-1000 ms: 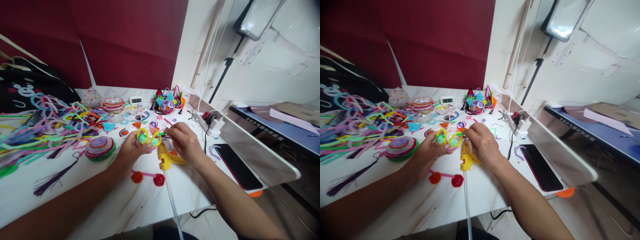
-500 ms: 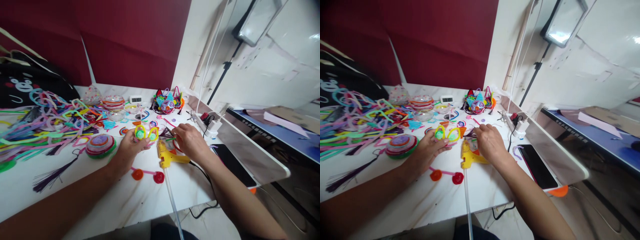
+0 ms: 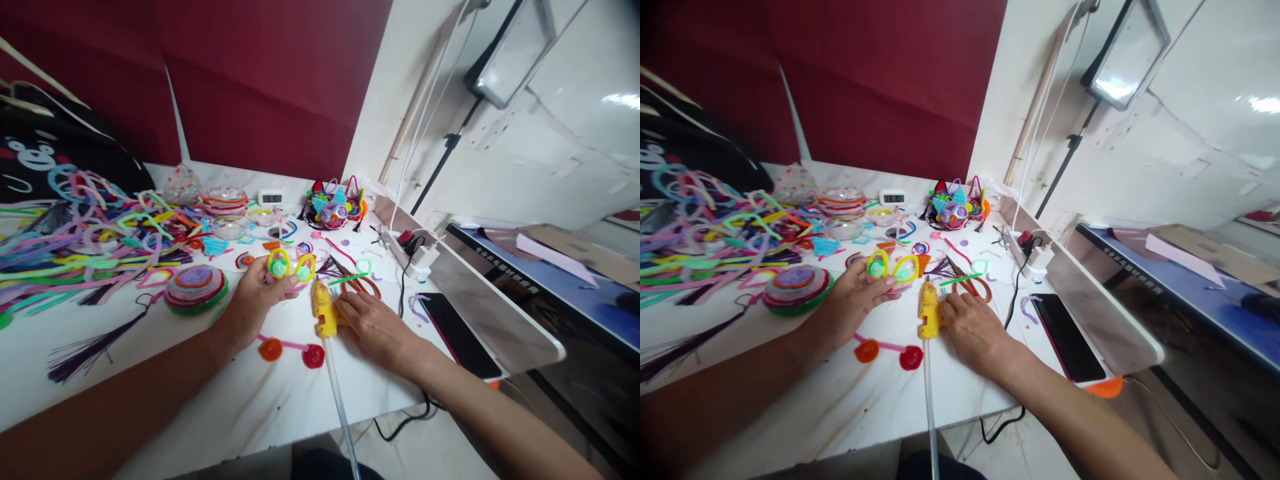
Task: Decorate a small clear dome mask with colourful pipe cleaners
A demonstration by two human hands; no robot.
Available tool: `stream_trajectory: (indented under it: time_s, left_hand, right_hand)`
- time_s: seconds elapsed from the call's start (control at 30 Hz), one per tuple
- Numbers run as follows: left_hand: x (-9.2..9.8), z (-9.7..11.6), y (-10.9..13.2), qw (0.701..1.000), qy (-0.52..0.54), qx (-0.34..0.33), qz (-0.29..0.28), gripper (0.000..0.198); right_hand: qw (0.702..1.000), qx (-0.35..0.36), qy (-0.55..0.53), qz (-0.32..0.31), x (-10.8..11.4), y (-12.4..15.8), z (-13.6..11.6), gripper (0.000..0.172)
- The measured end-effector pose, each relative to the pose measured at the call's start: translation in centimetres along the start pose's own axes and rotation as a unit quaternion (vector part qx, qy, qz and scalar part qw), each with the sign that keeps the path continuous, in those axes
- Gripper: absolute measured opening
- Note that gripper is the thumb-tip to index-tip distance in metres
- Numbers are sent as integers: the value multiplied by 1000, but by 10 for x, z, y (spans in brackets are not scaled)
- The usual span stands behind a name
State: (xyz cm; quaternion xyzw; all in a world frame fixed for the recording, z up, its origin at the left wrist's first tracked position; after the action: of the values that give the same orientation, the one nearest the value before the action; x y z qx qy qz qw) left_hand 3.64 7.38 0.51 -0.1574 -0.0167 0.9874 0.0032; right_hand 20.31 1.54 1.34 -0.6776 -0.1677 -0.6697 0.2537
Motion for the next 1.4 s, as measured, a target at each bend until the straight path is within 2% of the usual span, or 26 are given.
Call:
stream_trajectory:
  time_s: [0.17, 0.3, 0.43, 0.5, 0.63, 0.77, 0.83, 0.9, 1.0, 1.2, 1.3, 1.4]
  left_hand:
    - [1, -1, 0, 1000, 4, -4, -12, 46]
    - [3, 1, -1, 1000, 8, -15, -9, 43]
    - [7, 3, -4, 1000, 4, -31, 2, 47]
    - [11, 3, -6, 999, 4, -40, 19, 48]
    - [17, 4, -9, 998, 13, -52, 42, 46]
    - [15, 4, -9, 998, 15, -42, 44, 46]
    - [14, 3, -9, 998, 11, -38, 43, 47]
    - [14, 2, -9, 999, 8, -35, 41, 47]
    - [14, 1, -10, 998, 2, -43, 36, 48]
    - [17, 0, -10, 996, -38, -65, 46, 49]
    - [18, 0, -10, 995, -46, -72, 45, 49]
    - [18, -1, -12, 994, -50, -83, 42, 52]
  right_hand:
    - [998, -21, -53, -16, -5, -10, 2, 35]
    - [993, -40, -102, 32, 1, -12, 8, 40]
    - [983, -23, -162, 78, 14, -9, 7, 51]
    - [974, -17, -199, 104, 25, -7, 7, 48]
    - [948, -11, -265, 176, 50, -3, 15, 30]
    - [901, -82, -346, 250, 60, 7, 46, 5]
    - [873, -121, -396, 258, 55, 12, 63, 7]
    - [859, -131, -428, 249, 51, 15, 71, 15]
    - [867, -114, -421, 241, 52, 16, 65, 17]
    - [896, -66, -365, 245, 63, 12, 24, 6]
    - [915, -26, -319, 246, 66, 9, 7, 14]
    - [923, 3, -299, 244, 63, 8, 0, 21]
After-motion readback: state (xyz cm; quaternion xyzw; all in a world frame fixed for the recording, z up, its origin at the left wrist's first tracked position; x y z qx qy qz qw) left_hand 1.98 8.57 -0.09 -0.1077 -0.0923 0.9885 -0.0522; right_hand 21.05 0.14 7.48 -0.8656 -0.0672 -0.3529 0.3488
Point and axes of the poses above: each hand's wrist, its own y-axis away from the middle knuckle, its own x-axis out of the back of the hand, z = x × y, the point moved 8 cm from there along -y, towards the middle knuckle, and after that the axes turned 2 degrees about -x, right-handed, at the moved point
